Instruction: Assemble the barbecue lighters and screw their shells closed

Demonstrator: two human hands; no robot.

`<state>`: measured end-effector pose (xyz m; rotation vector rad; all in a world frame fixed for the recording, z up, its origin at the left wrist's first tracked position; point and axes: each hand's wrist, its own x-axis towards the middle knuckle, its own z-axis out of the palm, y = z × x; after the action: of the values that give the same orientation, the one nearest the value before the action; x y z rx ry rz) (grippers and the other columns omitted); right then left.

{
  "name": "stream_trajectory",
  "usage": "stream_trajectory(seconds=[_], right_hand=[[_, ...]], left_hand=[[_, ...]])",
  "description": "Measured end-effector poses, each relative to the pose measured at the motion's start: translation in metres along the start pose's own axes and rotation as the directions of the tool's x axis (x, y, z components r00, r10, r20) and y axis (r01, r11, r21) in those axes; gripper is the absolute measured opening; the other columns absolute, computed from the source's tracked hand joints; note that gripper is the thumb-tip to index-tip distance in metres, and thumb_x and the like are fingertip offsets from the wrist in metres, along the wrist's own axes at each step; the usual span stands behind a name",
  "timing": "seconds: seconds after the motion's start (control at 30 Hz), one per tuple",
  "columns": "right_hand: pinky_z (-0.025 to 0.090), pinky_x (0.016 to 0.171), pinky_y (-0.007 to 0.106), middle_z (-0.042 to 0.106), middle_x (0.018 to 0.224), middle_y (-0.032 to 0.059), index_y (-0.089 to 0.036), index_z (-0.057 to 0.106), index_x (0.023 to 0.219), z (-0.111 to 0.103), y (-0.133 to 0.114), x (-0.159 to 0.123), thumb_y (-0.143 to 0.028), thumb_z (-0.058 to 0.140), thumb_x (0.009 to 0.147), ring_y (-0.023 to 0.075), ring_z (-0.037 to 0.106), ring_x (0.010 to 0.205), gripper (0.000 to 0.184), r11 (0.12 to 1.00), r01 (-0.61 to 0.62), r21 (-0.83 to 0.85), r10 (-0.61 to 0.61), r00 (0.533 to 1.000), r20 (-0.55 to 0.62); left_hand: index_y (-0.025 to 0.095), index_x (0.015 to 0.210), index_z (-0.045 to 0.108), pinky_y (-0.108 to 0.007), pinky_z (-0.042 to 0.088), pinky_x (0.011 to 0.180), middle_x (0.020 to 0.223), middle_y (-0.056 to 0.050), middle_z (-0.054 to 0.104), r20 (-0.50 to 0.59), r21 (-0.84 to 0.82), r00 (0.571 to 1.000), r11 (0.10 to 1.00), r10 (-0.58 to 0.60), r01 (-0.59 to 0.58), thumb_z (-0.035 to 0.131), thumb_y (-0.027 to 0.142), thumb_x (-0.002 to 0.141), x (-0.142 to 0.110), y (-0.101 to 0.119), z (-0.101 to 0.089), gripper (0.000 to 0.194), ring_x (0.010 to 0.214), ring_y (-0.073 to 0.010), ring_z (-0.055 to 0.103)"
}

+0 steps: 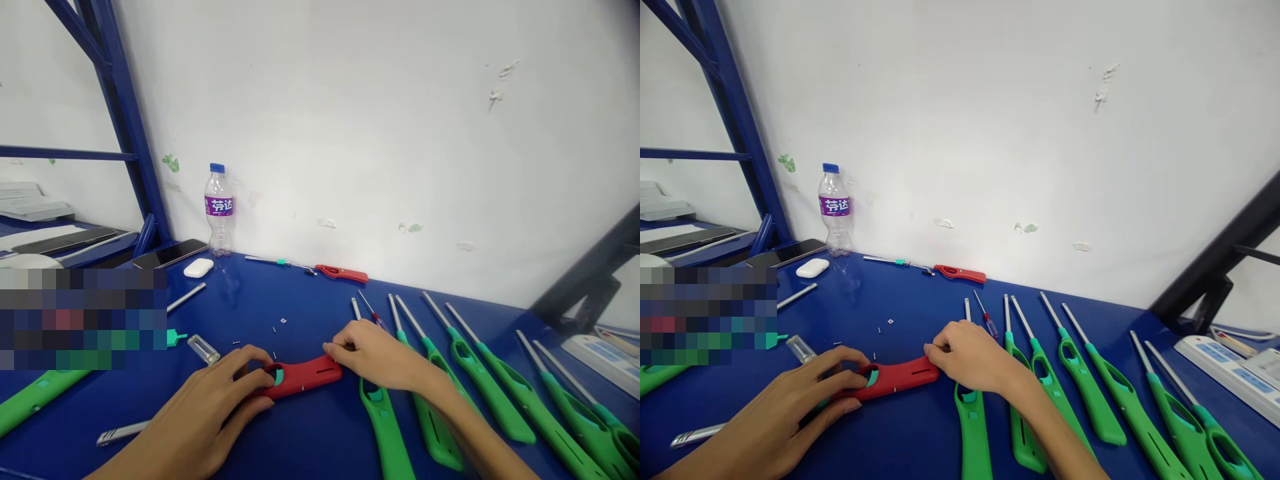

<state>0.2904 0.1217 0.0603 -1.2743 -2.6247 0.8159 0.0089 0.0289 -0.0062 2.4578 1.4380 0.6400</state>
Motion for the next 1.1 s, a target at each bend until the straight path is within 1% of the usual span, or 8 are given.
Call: stream_trajectory(seconds=[0.27, 0.6, 0.73, 0.8, 0.93, 1.0, 1.07, 1.1], right_hand=[[0.019, 0.056, 0.033, 0.030, 0.059, -0.0056, -0.022, 0.028, 0.062, 0.001, 0.000, 0.001, -0.042, 0.046, 0.107, 0.0111, 0.024, 0.055, 0.052, 1.000, -0.013, -0.016, 0.013, 1.000, -0.015], [0.021, 0.056, 0.032, 0.034, 0.060, -0.0048, -0.022, 0.030, 0.064, 0.002, 0.001, 0.002, -0.044, 0.042, 0.109, 0.0118, 0.028, 0.055, 0.052, 0.998, -0.022, -0.053, 0.020, 1.000, -0.022], [0.022, 0.058, 0.033, 0.041, 0.058, -0.0039, -0.021, 0.033, 0.062, 0.006, 0.004, 0.003, -0.043, 0.043, 0.109, 0.0128, 0.033, 0.055, 0.053, 0.991, -0.029, -0.131, 0.023, 0.999, -0.046], [0.022, 0.060, 0.034, 0.048, 0.059, -0.0027, -0.021, 0.037, 0.062, 0.008, 0.004, 0.003, -0.041, 0.044, 0.110, 0.0136, 0.036, 0.056, 0.052, 0.985, -0.027, -0.170, 0.017, 0.998, -0.061], [0.020, 0.061, 0.035, 0.054, 0.061, -0.0003, -0.021, 0.042, 0.062, 0.012, 0.002, 0.002, -0.039, 0.045, 0.109, 0.0150, 0.039, 0.057, 0.051, 0.977, -0.007, -0.212, -0.008, 0.997, -0.070], [0.019, 0.061, 0.036, 0.054, 0.061, 0.0002, -0.022, 0.041, 0.062, 0.015, 0.003, 0.003, -0.040, 0.043, 0.110, 0.0152, 0.038, 0.055, 0.051, 0.976, 0.004, -0.216, -0.018, 0.998, -0.066], [0.018, 0.061, 0.037, 0.055, 0.061, 0.0003, -0.022, 0.040, 0.063, 0.017, 0.004, 0.004, -0.040, 0.041, 0.110, 0.0152, 0.037, 0.054, 0.051, 0.976, 0.011, -0.218, -0.026, 0.998, -0.065], [0.018, 0.061, 0.037, 0.055, 0.062, 0.0004, -0.022, 0.041, 0.064, 0.017, 0.004, 0.004, -0.040, 0.040, 0.111, 0.0154, 0.037, 0.054, 0.050, 0.975, 0.013, -0.222, -0.029, 0.997, -0.067]], left_hand=[[0.038, 0.116, 0.069, -0.031, 0.058, 0.098, 0.136, 0.002, 0.065, -0.026, -0.020, 1.000, 1.000, -0.016, 0.015, 0.045, 0.039, 0.111, -0.002, 0.002, 0.002, 0.025, 0.113, -0.0184, 0.072], [0.034, 0.114, 0.072, -0.026, 0.060, 0.093, 0.130, 0.000, 0.069, -0.066, 0.017, 0.997, 0.999, 0.047, -0.046, 0.049, 0.034, 0.109, 0.001, 0.001, -0.003, 0.023, 0.108, -0.0173, 0.075], [0.035, 0.115, 0.072, -0.026, 0.060, 0.093, 0.131, 0.001, 0.069, -0.054, 0.045, 0.998, 0.998, 0.039, -0.037, 0.049, 0.036, 0.110, -0.001, 0.004, 0.001, 0.023, 0.109, -0.0173, 0.075], [0.037, 0.121, 0.070, -0.028, 0.061, 0.094, 0.133, 0.001, 0.070, -0.116, 0.119, 0.992, 0.992, 0.058, -0.044, 0.054, 0.040, 0.108, -0.002, 0.009, 0.000, 0.021, 0.110, -0.0189, 0.075], [0.032, 0.133, 0.065, -0.037, 0.058, 0.101, 0.132, -0.005, 0.072, -0.408, 0.321, 0.903, 0.947, 0.137, 0.002, 0.058, 0.036, 0.105, -0.013, 0.010, -0.028, 0.029, 0.115, -0.0244, 0.073], [0.030, 0.127, 0.067, -0.038, 0.059, 0.097, 0.125, -0.006, 0.074, -0.459, 0.382, 0.887, 0.911, 0.043, 0.153, 0.053, 0.037, 0.106, -0.027, -0.001, -0.054, 0.027, 0.111, -0.0249, 0.074], [0.031, 0.127, 0.068, -0.041, 0.060, 0.092, 0.123, -0.007, 0.074, -0.426, 0.459, 0.890, 0.810, -0.160, 0.365, 0.047, 0.050, 0.107, -0.051, -0.021, -0.078, 0.035, 0.108, -0.0277, 0.074], [0.028, 0.125, 0.070, -0.046, 0.060, 0.090, 0.119, -0.010, 0.074, -0.430, 0.485, 0.881, 0.773, -0.196, 0.409, 0.046, 0.051, 0.105, -0.066, -0.034, -0.088, 0.038, 0.106, -0.0323, 0.074]])
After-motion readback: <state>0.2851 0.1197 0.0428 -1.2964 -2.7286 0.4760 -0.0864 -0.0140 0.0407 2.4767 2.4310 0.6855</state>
